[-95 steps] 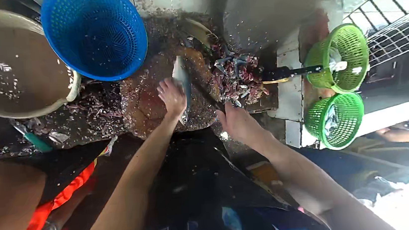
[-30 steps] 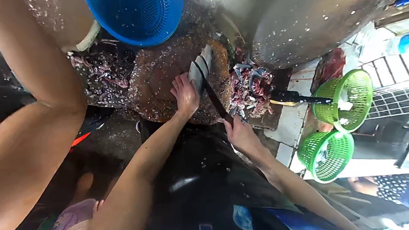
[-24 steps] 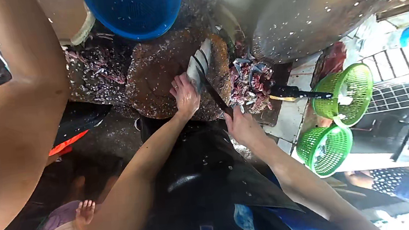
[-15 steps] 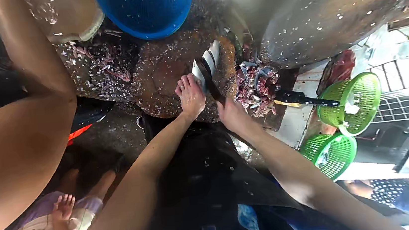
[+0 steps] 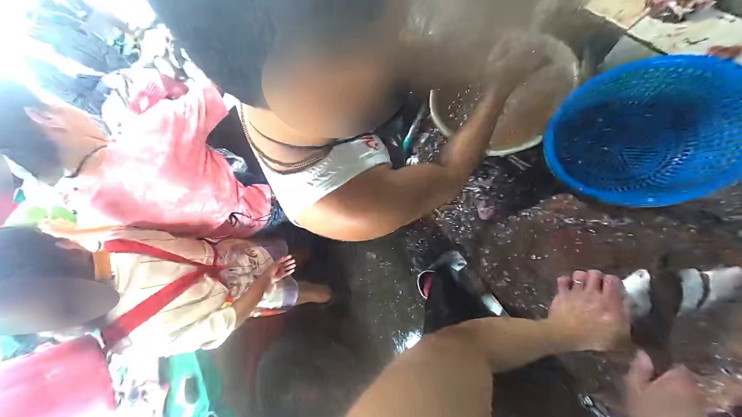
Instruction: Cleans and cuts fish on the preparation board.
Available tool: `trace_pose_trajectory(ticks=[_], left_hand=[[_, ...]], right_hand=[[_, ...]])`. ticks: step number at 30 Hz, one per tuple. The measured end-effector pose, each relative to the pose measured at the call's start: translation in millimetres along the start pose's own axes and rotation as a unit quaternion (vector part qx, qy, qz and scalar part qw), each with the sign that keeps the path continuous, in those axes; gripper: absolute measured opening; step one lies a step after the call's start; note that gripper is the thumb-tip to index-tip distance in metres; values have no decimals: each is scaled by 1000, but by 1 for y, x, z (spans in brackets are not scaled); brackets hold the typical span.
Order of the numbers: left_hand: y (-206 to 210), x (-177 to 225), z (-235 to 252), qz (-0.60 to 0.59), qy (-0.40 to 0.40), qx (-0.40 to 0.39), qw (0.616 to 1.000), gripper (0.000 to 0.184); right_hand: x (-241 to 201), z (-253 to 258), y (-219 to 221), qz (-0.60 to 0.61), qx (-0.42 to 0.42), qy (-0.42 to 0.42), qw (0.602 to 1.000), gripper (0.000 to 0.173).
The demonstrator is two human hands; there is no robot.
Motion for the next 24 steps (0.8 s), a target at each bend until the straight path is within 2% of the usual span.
trace_pose_trajectory(ticks=[2,4,7,11,15,20,22,24], left_hand=[[-8,-3,0,33,-24,-70,997,58],[-21,1,-12,21,-37,-102,994,64],[-19,-8,-16,-52,-78,-99,991,54],[8,-24,-28,-6,-40,-73,997,54],[10,-20,-25,30,-29,-36,999,47],[19,-17,-25,68,8,-12,998,42],[20,-17,-22,80,13,-29,996,40],[21,-14,-22,80,10,-68,994,41]], right_hand=[[7,-20,1,-7,-5,-7,1000,65],[17,-51,-15,-13,-47,32,998,61],[19,-74,-56,-77,-133,111,982,60],[1,-87,-88,-123,-142,106,976,62],[0,-83,-83,-156,-182,115,964,59],[-13,-72,-78,-176,-184,125,959,56],[-16,-45,-48,-152,-174,139,963,58],[-11,-16,-14,-107,-126,142,976,60]])
Point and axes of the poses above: each hand's wrist, its own z-axis towards the middle knuckle, its own y-axis out of the palm, x = y × z, the point moved 8 cm from there along z, towards the middle knuckle, and after that the axes turned 14 degrees about x, right-handed, at the moved point
